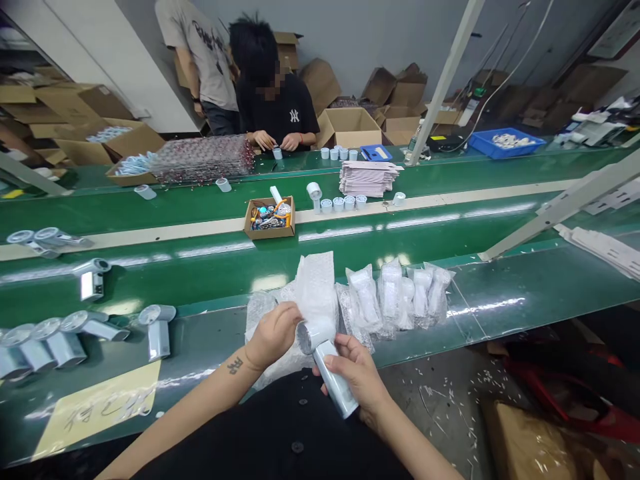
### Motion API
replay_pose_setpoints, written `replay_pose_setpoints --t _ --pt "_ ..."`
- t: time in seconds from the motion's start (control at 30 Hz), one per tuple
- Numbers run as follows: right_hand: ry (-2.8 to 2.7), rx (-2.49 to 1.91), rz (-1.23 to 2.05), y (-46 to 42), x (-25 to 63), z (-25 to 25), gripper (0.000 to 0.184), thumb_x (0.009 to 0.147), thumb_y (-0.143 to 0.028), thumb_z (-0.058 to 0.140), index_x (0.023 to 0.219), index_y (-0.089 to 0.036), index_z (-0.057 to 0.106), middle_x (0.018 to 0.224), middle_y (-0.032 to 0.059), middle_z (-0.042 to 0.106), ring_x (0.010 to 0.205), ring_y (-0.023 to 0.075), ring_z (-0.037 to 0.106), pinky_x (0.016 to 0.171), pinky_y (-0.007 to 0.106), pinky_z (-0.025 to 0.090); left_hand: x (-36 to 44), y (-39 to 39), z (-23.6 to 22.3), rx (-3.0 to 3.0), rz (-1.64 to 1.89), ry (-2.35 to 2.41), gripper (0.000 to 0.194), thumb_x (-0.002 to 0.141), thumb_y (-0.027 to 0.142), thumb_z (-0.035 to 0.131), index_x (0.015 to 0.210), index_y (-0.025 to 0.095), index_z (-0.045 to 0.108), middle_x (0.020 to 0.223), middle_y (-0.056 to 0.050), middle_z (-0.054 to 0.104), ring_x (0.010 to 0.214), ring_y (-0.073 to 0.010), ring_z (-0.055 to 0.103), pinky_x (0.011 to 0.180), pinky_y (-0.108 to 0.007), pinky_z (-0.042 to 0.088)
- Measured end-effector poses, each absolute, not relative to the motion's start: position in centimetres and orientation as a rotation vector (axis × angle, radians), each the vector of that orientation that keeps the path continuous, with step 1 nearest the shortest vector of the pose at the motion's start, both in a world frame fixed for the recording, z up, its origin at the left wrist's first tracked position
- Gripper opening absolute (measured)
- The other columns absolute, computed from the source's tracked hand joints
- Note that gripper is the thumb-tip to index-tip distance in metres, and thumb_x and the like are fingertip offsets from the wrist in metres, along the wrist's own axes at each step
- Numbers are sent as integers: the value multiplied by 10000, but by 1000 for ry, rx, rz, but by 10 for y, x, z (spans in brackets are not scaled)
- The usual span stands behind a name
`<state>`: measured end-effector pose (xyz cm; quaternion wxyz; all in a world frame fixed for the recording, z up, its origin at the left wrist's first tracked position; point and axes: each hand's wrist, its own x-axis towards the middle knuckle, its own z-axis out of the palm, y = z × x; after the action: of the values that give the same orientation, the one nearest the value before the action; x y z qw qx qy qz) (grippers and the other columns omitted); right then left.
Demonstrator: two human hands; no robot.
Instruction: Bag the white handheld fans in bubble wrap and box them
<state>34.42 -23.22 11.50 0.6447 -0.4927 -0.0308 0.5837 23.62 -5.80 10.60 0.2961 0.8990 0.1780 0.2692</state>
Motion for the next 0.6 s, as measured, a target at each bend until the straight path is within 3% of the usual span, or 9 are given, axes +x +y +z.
replay_pose_setpoints --t 0.1,0.2,0.27,0.4,0.53,0.6 --pt "-26 -1192 1271 -231 341 116 533 573 -320 850 1028 -191 603 1030 80 657 722 232 682 493 300 527 230 -62 92 2549 600 679 173 822 137 420 876 186 577 843 -78 622 702 -165 592 610 -257 474" --pt "32 -1259 1210 -231 341 116 539 533 -327 866 982 -187 602 1029 78 647 685 225 674 471 313 535 229 -74 94 2473 247 930 128 789 127 473 863 192 556 733 -27 618 634 -162 599 581 -245 447" --pt "59 -1262 1187 -231 343 118 559 513 -328 874 970 -186 584 1005 67 647 670 220 672 460 315 539 230 -82 100 2482 225 863 97 806 140 472 800 198 550 673 -15 614 622 -163 607 595 -246 445" --pt "135 -1218 1164 -228 347 127 576 521 -329 867 971 -182 539 812 24 653 585 183 645 444 278 511 231 -95 108 2579 508 508 188 839 145 421 902 186 593 845 -90 694 787 -207 662 697 -282 474" --pt "224 -1211 1181 -223 346 129 552 511 -359 868 896 -187 512 638 -20 626 491 133 581 450 247 478 238 -102 115 2515 315 484 192 819 120 398 833 188 577 642 -27 637 551 -157 589 525 -242 382" --pt "229 -1204 1164 -222 346 125 474 553 -401 845 800 -200 494 575 -45 587 495 110 555 460 219 458 246 -101 122 2492 246 395 173 815 145 407 765 192 565 625 -19 606 544 -145 554 529 -243 355"
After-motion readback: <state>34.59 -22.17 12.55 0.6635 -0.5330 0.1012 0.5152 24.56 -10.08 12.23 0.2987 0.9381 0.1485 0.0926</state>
